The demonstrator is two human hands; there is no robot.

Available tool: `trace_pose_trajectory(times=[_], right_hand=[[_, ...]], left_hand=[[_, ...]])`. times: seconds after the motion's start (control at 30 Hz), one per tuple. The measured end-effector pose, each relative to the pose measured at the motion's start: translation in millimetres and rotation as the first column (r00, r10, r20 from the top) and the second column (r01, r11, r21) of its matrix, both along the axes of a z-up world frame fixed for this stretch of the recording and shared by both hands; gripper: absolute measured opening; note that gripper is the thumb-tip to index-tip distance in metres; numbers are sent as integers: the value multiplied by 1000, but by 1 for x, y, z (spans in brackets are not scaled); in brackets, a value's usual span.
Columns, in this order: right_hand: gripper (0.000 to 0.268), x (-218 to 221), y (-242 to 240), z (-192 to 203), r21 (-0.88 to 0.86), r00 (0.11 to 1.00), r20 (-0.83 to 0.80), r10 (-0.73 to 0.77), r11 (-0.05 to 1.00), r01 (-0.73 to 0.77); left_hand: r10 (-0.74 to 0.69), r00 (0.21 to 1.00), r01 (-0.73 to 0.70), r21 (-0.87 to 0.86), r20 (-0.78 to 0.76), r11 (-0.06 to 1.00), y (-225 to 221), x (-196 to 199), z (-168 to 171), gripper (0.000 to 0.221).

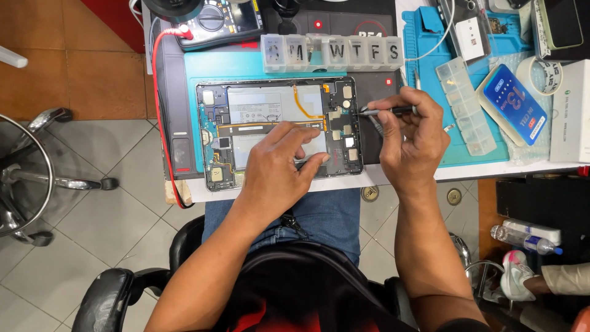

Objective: Technician uses a precision screwdriver to install screws into the internal frame of a tablet during reassembly.

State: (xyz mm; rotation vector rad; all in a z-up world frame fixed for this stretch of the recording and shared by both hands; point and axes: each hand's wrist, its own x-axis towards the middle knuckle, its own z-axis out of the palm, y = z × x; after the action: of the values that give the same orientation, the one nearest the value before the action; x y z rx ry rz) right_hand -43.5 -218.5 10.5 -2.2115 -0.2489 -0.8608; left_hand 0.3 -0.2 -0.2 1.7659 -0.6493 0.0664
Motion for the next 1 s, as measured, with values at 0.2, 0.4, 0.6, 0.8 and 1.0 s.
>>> trace_pose_trajectory(times=[0.2, 0.4, 0.6, 0.8, 1.0], right_hand=[[32, -5, -4, 4, -182, 993, -37, -115, 978, 106], [43, 4, -4, 0, -222, 999, 25, -37, 974, 42], [33, 2, 0, 1, -100, 998, -46, 47, 994, -51], [43, 7, -27, -19, -275, 987, 138, -85, 954, 120], [38, -2, 10, 14, -49, 985, -140, 102, 993, -110]], left_hand=[[8, 998, -10, 29, 65, 1000, -1, -6, -21, 28], [-3, 990, -12, 109, 141, 994, -3, -7, -23, 36], [-4, 983, -24, 149, 185, 989, -3, -8, -18, 33], [-31, 933, -32, 170, 359, 985, -3, -12, -21, 23], [-4, 795, -104, 144, 606, 984, -5, -19, -20, 19]])
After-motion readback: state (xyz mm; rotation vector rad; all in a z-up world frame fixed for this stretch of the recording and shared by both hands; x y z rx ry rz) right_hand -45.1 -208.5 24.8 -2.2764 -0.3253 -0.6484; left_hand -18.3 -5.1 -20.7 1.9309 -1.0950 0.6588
